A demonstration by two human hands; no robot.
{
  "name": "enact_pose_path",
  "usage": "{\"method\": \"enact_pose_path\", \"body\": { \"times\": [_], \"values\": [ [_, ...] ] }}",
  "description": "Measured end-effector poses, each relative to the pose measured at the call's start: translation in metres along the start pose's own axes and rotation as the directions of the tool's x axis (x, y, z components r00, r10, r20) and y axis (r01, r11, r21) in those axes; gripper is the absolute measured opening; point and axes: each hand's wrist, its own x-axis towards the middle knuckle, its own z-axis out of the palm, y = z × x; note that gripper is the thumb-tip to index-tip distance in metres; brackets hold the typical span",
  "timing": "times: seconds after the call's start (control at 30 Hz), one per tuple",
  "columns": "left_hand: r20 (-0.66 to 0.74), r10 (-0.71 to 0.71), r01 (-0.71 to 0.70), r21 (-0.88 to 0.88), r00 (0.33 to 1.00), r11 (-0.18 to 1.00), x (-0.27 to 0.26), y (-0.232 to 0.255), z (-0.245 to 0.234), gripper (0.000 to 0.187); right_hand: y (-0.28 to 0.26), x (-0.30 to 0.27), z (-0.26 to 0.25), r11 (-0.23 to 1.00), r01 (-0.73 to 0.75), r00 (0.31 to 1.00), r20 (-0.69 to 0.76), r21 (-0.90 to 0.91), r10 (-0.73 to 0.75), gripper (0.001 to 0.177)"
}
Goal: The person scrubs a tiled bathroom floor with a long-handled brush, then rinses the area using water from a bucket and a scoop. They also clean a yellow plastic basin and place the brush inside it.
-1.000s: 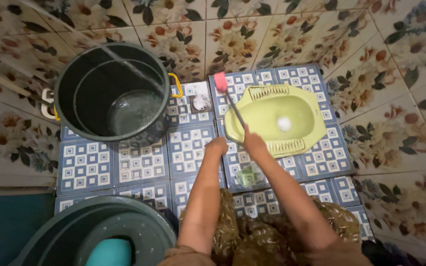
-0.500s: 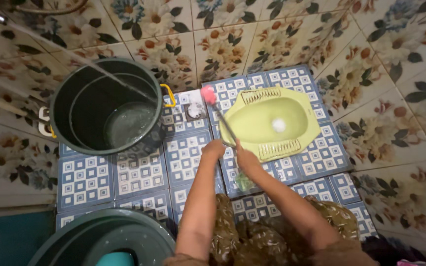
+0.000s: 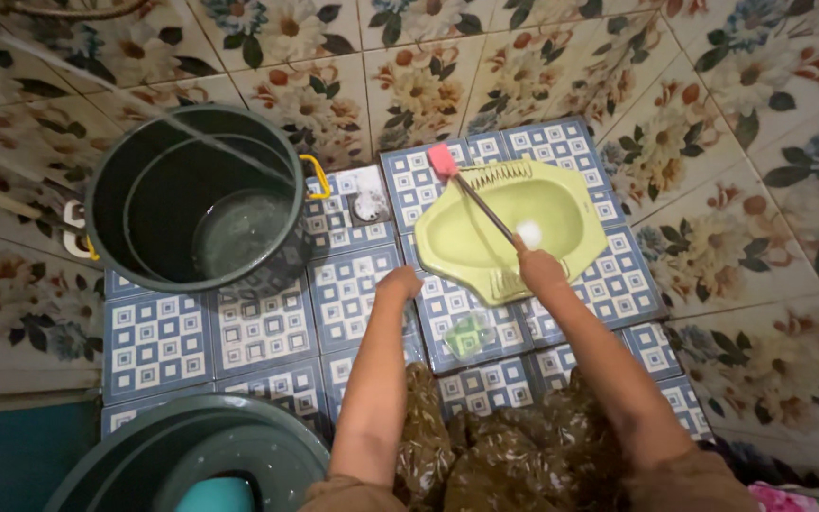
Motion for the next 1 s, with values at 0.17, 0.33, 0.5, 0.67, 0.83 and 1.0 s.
{"method": "enact_pose_path", "body": {
  "times": [0.17, 0.33, 0.5, 0.67, 0.83, 1.0],
  "values": [
    [-0.013, 0.068, -0.067, 0.043, 0.998, 0.997, 0.005, -0.005, -0.012, 0.047, -0.021, 0.005, 0.011, 0.967, 0.246, 0.968, 0.036, 0.060, -0.248, 0.074],
    [0.021, 0.033, -0.033, 0.002, 0.999, 0.999, 0.002, -0.007, -0.006, 0.048, 0.010, -0.013, 0.001, 0.999, 0.033, 0.999, 0.025, 0.025, -0.034, 0.069],
    [0.004, 0.043, -0.043, 0.030, 0.999, 0.999, 0.001, -0.010, -0.018, 0.053, 0.053, -0.013, -0.041, 0.971, -0.035, 0.984, -0.160, 0.238, 0.074, 0.030],
    [-0.046, 0.179, -0.178, 0.041, 0.983, 0.983, -0.010, 0.008, -0.012, 0.048, 0.076, -0.059, -0.040, 0.769, -0.341, 0.937, 0.132, 0.541, 0.323, 0.037],
    [-0.132, 0.206, -0.194, 0.096, 0.970, 0.976, -0.061, 0.055, -0.020, 0.042, 0.053, -0.058, -0.014, 0.955, -0.194, 0.980, 0.005, 0.222, 0.198, 0.066],
    [-0.195, 0.280, -0.285, 0.002, 0.940, 0.959, -0.135, 0.064, -0.027, 0.043, 0.026, -0.068, 0.007, 0.989, -0.025, 0.995, -0.095, 0.144, 0.039, 0.071]
  ]
}}
